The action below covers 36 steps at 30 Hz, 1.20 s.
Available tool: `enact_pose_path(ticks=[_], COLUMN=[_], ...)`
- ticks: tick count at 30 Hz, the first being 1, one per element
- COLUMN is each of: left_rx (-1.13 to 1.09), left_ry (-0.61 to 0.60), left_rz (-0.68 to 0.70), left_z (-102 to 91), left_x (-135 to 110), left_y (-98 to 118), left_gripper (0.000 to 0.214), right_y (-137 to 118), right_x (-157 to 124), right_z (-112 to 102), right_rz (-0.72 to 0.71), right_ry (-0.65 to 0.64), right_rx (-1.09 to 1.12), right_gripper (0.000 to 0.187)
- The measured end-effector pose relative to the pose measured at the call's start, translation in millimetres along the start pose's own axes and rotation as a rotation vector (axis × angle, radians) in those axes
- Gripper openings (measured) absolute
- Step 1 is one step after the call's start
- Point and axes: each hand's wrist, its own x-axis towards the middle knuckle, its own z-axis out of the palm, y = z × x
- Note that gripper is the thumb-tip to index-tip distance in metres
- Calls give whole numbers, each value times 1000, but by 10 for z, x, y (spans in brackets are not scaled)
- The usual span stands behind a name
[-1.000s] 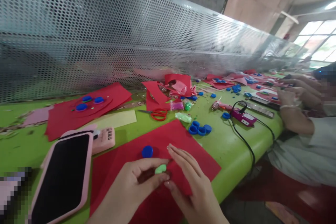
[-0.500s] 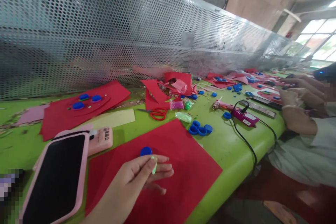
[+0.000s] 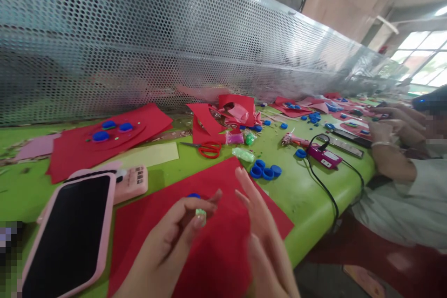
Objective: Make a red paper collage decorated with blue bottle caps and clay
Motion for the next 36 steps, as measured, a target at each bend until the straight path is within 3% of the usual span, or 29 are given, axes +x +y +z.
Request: enact_pose_path(ticks=[2, 4, 6, 8, 12, 15, 17, 21, 23, 26, 30, 33, 36], left_rx=[188, 406, 648, 863, 1039, 1038, 1050, 1111, 1147, 1152, 1054, 856, 560], left_ry=[27, 50, 42, 27, 23, 0, 22, 30, -46, -135, -107, -69, -144], left_rz=[139, 373, 669, 907, 1088, 1103, 1102, 1056, 1042, 1058, 1033, 814, 518], left_z=[-44, -114, -194, -253, -224, -132, -100, -116, -118, -101, -99, -88, -28], left_x=[-50, -50, 5, 77, 104, 41, 16, 18, 11, -25, -66, -101, -152], left_y=[2, -3, -8, -6, 18, 10, -16, -70, -75, -62, -43, -43, -83], left_gripper=[18, 13, 27, 44, 52, 57, 70, 85, 75, 52, 53, 70, 74], right_y=[39, 97, 150, 166, 99, 84, 103, 109, 95, 83, 84, 91, 119], right_x=[-1, -13, -5, 33, 124, 161, 173, 147, 116, 85, 96, 108, 102], right_z=[88, 175, 232, 246, 174, 58, -30, -127, -116, -66, -48, -75, -94], right_rz=[101, 194, 219, 210, 325, 407, 373, 344, 351, 359, 307, 187, 49], right_ry=[-52, -48, -15, -89, -200, -193, -181, 15, 66, 35, 52, 149, 222], right_rx=[97, 236, 403, 582, 839, 836, 759, 553, 427, 307, 231, -13, -165], right_gripper=[52, 45, 36, 32, 21, 19, 22, 22, 22, 21, 26, 10, 24])
